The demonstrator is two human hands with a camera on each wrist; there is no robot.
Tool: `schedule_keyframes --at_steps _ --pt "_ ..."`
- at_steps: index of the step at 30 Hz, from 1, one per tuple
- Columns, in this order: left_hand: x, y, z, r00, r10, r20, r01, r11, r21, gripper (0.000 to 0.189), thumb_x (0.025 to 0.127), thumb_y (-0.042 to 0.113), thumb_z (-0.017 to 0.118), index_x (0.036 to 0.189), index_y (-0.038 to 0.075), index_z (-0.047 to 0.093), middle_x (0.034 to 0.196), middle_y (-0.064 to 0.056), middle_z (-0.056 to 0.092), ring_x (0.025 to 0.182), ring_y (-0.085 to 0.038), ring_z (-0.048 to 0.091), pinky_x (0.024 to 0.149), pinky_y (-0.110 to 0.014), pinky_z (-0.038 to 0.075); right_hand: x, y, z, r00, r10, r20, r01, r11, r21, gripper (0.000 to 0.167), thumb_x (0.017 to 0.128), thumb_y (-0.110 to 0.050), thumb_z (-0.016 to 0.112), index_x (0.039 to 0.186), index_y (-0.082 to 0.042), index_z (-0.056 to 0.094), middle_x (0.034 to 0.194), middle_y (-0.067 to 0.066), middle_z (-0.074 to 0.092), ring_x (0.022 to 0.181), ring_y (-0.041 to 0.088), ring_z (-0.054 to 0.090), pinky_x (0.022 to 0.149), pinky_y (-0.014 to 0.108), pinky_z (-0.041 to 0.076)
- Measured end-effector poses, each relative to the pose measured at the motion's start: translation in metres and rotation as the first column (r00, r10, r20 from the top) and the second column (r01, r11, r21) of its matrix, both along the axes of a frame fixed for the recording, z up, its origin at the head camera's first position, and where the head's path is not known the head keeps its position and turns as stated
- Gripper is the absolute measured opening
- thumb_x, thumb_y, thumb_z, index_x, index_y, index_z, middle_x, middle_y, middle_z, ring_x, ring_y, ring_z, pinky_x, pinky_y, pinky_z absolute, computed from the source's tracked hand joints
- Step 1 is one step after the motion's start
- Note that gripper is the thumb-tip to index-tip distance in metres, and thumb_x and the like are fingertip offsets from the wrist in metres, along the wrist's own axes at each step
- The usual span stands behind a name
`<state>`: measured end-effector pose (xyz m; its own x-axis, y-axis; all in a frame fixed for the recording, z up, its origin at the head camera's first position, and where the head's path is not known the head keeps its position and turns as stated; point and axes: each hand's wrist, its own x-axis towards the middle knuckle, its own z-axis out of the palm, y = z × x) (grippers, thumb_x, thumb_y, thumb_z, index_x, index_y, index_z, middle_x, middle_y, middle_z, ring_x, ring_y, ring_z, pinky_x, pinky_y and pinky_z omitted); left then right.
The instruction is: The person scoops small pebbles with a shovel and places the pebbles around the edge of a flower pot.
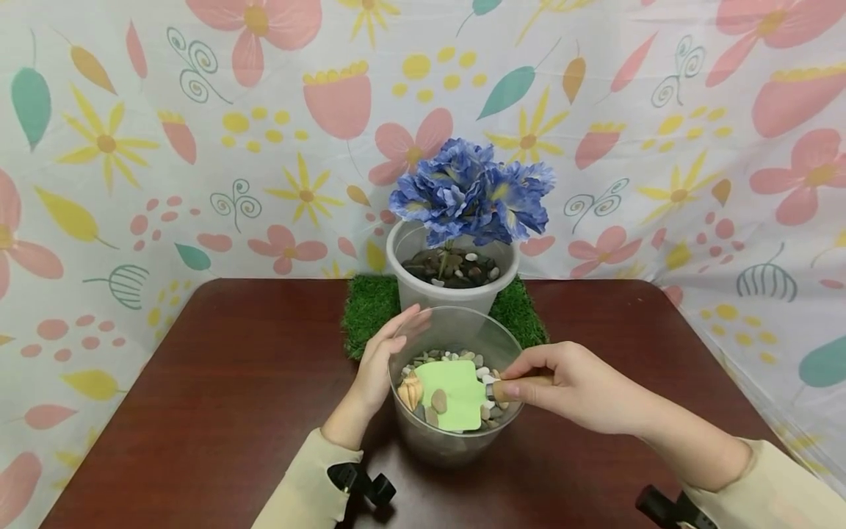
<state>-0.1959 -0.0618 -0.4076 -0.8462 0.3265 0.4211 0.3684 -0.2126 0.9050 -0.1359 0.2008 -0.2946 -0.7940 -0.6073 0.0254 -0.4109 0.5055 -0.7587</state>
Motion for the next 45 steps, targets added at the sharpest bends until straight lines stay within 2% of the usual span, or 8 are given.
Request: schedule_keyframes --at_steps 5,7,17,29,38,41,45 --pt "0.000 0.001 -0.001 1.000 -0.003 0.007 0.003 1.000 0.003 0.054 0.094 0.013 0.027 0.144 -0.008 0.028 0.143 -0.029 0.040 0.130 -0.044 0.040 0.113 -0.059 0.021 -0.003 0.004 -0.003 0.997 -0.025 0.070 0.028 0.999 -0.040 0.016 0.091 -0.022 0.061 0.100 -0.016 0.072 0.076 -0.006 0.068 0.048 0.003 0.042 0.043 0.023 0.040" --pt "0.000 0.001 -0.001 1.000 -0.005 0.012 0.005 1.000 0.005 0.054 0.094 0.012 0.027 0.144 -0.008 0.028 0.143 -0.029 0.040 0.130 -0.044 0.040 0.113 -0.058 0.021 -0.003 0.005 -0.004 0.996 -0.038 0.080 0.042 0.998 -0.043 0.015 0.090 -0.023 0.062 0.100 -0.017 0.072 0.069 -0.005 0.063 0.043 0.005 0.031 0.037 0.024 0.033" --pt "-0.001 0.002 0.000 0.999 -0.014 0.036 0.013 1.000 0.010 0.055 0.094 0.014 0.027 0.145 -0.007 0.028 0.144 -0.028 0.039 0.132 -0.043 0.039 0.114 -0.057 0.020 -0.005 0.007 -0.004 0.982 -0.093 0.162 0.101 0.994 -0.036 0.018 0.090 -0.023 0.062 0.100 -0.012 0.072 0.055 -0.007 0.046 0.041 0.003 0.030 0.033 0.024 0.029" --pt "-0.002 0.001 -0.001 0.999 -0.019 0.047 0.019 1.000 0.009 0.054 0.095 0.016 0.027 0.146 -0.002 0.030 0.145 -0.026 0.039 0.134 -0.041 0.038 0.115 -0.054 0.021 -0.007 0.010 -0.005 0.969 -0.074 0.236 0.101 0.989 -0.105 0.022 0.091 -0.019 0.060 0.104 -0.005 0.070 0.057 -0.006 0.046 0.041 0.007 0.027 0.032 0.025 0.026" --pt "0.001 0.000 0.000 0.998 -0.014 0.056 0.014 1.000 0.006 0.054 0.095 0.014 0.026 0.146 -0.005 0.028 0.145 -0.026 0.039 0.134 -0.040 0.037 0.115 -0.055 0.020 -0.006 0.012 -0.007 0.958 -0.047 0.283 0.100 0.980 -0.174 0.026 0.092 -0.017 0.058 0.108 0.002 0.067 0.062 -0.006 0.053 0.040 0.009 0.024 0.032 0.027 0.022" --pt "0.002 0.000 0.001 0.998 -0.009 0.069 0.009 1.000 0.000 0.054 0.095 0.015 0.026 0.146 -0.004 0.029 0.145 -0.024 0.040 0.135 -0.037 0.038 0.115 -0.054 0.021 -0.006 0.014 -0.007 0.955 -0.041 0.293 0.103 0.975 -0.199 0.027 0.092 -0.015 0.058 0.109 0.004 0.066 0.066 -0.006 0.057 0.040 0.010 0.023 0.032 0.028 0.020" --pt "0.003 0.000 0.003 0.997 -0.018 0.079 0.018 1.000 -0.001 0.054 0.095 0.015 0.025 0.146 -0.003 0.028 0.146 -0.023 0.038 0.135 -0.027 0.041 0.116 -0.052 0.021 -0.005 0.016 -0.007 0.954 -0.053 0.296 0.118 0.971 -0.206 0.028 0.093 -0.015 0.057 0.111 0.005 0.065 0.069 -0.005 0.060 0.040 0.011 0.025 0.032 0.029 0.021"
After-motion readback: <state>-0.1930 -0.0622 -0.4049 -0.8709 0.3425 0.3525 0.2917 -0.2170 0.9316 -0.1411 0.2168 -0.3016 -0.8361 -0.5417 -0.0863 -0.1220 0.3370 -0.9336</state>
